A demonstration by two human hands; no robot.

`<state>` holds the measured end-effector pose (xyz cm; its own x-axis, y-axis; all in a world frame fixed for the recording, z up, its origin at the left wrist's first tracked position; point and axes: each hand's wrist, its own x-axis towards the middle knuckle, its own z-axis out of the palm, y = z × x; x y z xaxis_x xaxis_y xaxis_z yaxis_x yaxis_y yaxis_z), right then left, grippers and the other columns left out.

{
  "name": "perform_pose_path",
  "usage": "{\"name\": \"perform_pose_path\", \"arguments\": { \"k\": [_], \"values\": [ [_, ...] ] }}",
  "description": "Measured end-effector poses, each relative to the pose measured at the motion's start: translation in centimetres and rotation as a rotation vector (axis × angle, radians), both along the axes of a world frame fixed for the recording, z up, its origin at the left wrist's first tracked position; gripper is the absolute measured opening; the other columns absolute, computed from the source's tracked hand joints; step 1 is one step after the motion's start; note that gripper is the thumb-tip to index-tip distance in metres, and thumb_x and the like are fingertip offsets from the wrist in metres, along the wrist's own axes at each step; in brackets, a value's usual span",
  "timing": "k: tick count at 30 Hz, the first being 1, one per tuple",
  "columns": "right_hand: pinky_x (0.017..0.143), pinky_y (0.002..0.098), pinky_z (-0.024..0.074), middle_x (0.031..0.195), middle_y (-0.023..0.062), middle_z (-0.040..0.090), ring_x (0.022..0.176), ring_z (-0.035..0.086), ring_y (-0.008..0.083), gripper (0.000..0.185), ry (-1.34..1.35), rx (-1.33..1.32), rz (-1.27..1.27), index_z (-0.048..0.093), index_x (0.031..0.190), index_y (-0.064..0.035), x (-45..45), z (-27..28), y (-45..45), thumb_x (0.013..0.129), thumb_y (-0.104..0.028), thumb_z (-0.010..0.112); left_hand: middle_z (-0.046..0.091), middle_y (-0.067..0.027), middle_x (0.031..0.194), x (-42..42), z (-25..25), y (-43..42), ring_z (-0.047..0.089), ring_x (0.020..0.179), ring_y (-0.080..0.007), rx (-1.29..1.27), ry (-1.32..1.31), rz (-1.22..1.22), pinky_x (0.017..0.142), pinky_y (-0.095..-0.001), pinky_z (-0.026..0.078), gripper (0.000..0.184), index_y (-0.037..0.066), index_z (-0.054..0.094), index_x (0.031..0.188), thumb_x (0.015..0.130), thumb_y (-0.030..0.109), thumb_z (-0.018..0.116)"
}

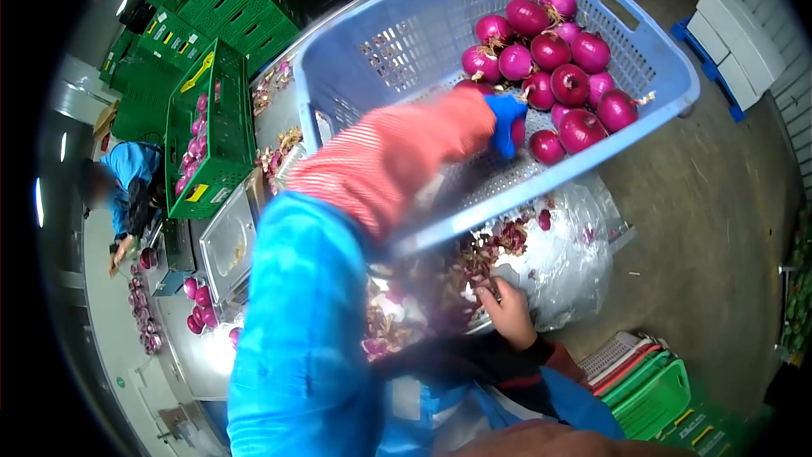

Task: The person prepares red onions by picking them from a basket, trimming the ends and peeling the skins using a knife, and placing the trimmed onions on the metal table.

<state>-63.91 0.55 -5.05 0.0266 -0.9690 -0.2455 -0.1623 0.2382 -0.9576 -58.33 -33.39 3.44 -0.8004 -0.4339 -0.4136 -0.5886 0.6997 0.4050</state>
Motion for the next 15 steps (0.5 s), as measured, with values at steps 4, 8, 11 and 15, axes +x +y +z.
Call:
{"name": "perform_pose_path", "arguments": {
  "k": [4,8,11,15],
  "values": [
    [0.067,0.0308,0.0487,0.080,0.0117,0.066,0.072,0.062,0.0178,0.017,0.144,-0.163,-0.042,0.062,0.099,0.0018,0.0,0.4,1.2,0.093,-0.014,0.060,0.060,-0.0124,0.122,4.6,7.1,3.0,0.061,0.110,-0.0251,0.604,0.609,0.512,0.094,-0.0400,0.051,0.055,0.011,0.049,0.131,0.084,0.030,0.072],
    [0.070,0.0354,0.0493,0.083,0.0141,0.066,0.073,0.063,0.0252,0.024,0.054,-0.243,-0.195,0.065,0.097,-0.0033,0.4,2.1,2.0,0.097,-0.024,0.053,0.054,-0.0128,0.131,11.8,12.1,11.5,0.059,0.115,-0.0269,1.106,1.033,0.605,0.088,-0.0443,0.054,0.072,0.010,0.033,0.145,0.088,0.041,0.065],
    [0.062,0.0309,0.0479,0.078,0.0111,0.062,0.067,0.061,0.0184,0.018,0.070,-0.346,-0.203,0.064,0.099,-0.0008,0.9,6.4,1.7,0.097,-0.015,0.053,0.051,-0.0131,0.134,15.9,12.9,19.4,0.058,0.115,-0.0275,1.083,1.125,0.612,0.089,-0.0435,0.054,0.082,0.009,0.030,0.146,0.082,0.040,0.071],
    [0.062,0.0339,0.0493,0.085,0.0131,0.062,0.069,0.063,0.0264,0.015,0.256,-0.672,-0.153,0.063,0.103,-0.0002,2.6,10.7,1.0,0.090,-0.004,0.058,0.052,-0.0125,0.132,19.5,11.6,26.1,0.058,0.115,-0.0254,1.104,1.103,0.687,0.087,-0.0378,0.054,0.084,0.005,0.031,0.145,0.081,0.039,0.072]
  ]
}}
